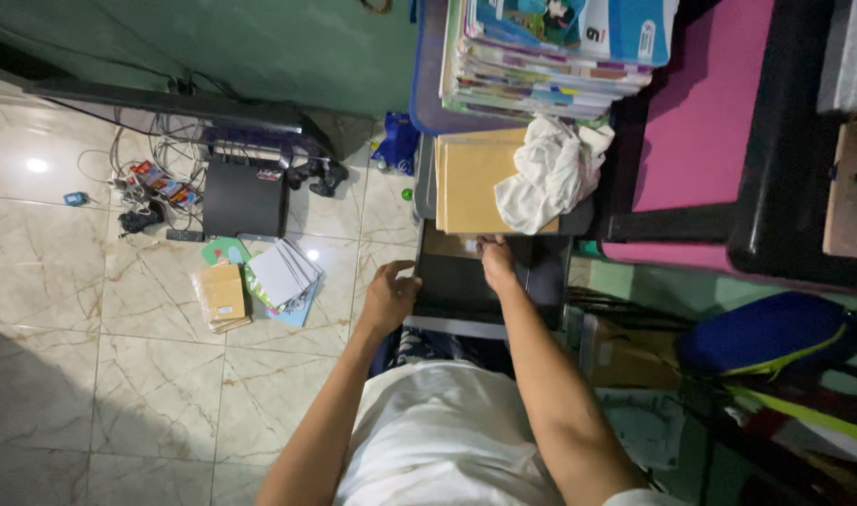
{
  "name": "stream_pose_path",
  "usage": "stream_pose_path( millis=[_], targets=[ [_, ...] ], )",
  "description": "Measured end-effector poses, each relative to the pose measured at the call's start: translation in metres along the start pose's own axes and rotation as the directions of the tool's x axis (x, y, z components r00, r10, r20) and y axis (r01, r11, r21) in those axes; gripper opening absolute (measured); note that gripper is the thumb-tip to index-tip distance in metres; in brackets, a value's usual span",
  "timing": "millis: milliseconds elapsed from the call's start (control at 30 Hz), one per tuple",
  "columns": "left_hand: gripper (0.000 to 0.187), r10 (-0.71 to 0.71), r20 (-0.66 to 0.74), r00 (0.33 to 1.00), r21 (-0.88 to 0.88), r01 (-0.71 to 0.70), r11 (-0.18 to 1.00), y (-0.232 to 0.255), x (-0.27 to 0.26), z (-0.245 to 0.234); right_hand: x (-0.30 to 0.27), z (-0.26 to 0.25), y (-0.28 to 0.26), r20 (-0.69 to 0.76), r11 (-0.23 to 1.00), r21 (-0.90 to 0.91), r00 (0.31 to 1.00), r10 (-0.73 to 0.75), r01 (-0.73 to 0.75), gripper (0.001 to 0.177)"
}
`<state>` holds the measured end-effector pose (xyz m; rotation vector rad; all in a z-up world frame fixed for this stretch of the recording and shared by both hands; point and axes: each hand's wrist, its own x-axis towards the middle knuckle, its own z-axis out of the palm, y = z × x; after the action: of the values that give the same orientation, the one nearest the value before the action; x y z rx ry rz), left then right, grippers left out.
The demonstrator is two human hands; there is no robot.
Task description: The person wipes the covers of several small notebooks with a white cloth. They pick up each notebook from the floor, wipe both sides, and place it into a drawer. The person repeats this process for multiple notebooks.
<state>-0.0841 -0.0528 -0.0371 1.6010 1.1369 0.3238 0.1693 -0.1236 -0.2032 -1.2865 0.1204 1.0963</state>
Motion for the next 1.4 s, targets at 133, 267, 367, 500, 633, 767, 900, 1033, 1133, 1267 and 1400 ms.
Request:
stream_pose_path(
  millis=[133, 267, 367, 500, 633, 767, 900, 1033, 1133, 1267, 1400],
  targets=[
    [0.036, 0.058, -0.018, 0.998, -0.052, -0.059, 0.997, 0.008, 0.007, 0.006, -0.04, 0.012, -0.022, -0.077, 0.899, -0.437, 0.997, -0.011, -0.024, 0.038],
    [0.038, 0.141, -0.097, 0.985, -0.065, -0.148, 0.987, 0.035, 0.031, 0.006, -0.132, 0.029, -0.084, 0.005, 0.486, -0.869, 0.983, -0.185, 0.096, 0.023],
    [0.041, 0.224, -0.102, 0.969, 0.051, -0.22, 0.974, 0.06, 0.043, 0.007, -0.16, 0.046, -0.147, 0.122, 0.241, -0.916, 0.796, -0.593, 0.32, 0.033],
    [0.075, 0.373, 0.078, 0.924, 0.293, -0.379, 0.878, 0.093, 0.068, 0.01, -0.123, 0.061, -0.216, 0.398, -0.114, -0.857, 0.505, -0.766, 0.503, 0.099],
    [0.096, 0.299, 0.252, 0.92, 0.578, -0.392, 0.716, 0.102, 0.093, 0.026, -0.069, 0.051, -0.233, 0.504, -0.197, -0.836, 0.578, -0.641, 0.512, 0.099],
    [0.097, 0.311, 0.242, 0.919, 0.605, -0.393, 0.693, 0.097, 0.101, 0.033, -0.037, 0.018, -0.234, 0.407, -0.085, -0.865, 0.592, -0.695, 0.495, 0.068],
    [0.093, 0.251, 0.248, 0.936, 0.575, -0.35, 0.739, 0.099, 0.106, 0.027, -0.023, -0.005, -0.229, 0.151, 0.39, -0.62, 0.591, -0.792, 0.681, 0.046],
    [0.083, 0.208, 0.245, 0.947, 0.485, -0.305, 0.819, 0.101, 0.107, 0.021, -0.028, 0.01, -0.202, -0.012, 0.736, -0.492, 0.842, -0.539, 0.464, 0.049],
    [0.076, 0.319, 0.236, 0.918, 0.467, -0.395, 0.791, 0.095, 0.107, 0.016, -0.045, 0.039, -0.182, 0.166, 0.275, -0.831, 0.687, -0.707, 0.484, 0.057],
    [0.053, 0.364, 0.139, 0.921, 0.48, -0.384, 0.789, 0.079, 0.1, 0.019, -0.067, 0.084, -0.17, 0.379, -0.181, -0.891, 0.461, -0.802, 0.417, 0.062],
    [0.051, 0.34, 0.105, 0.934, 0.548, -0.34, 0.764, 0.078, 0.101, 0.023, -0.068, 0.136, -0.163, 0.413, -0.227, -0.883, 0.447, -0.794, 0.411, 0.059]
  ],
)
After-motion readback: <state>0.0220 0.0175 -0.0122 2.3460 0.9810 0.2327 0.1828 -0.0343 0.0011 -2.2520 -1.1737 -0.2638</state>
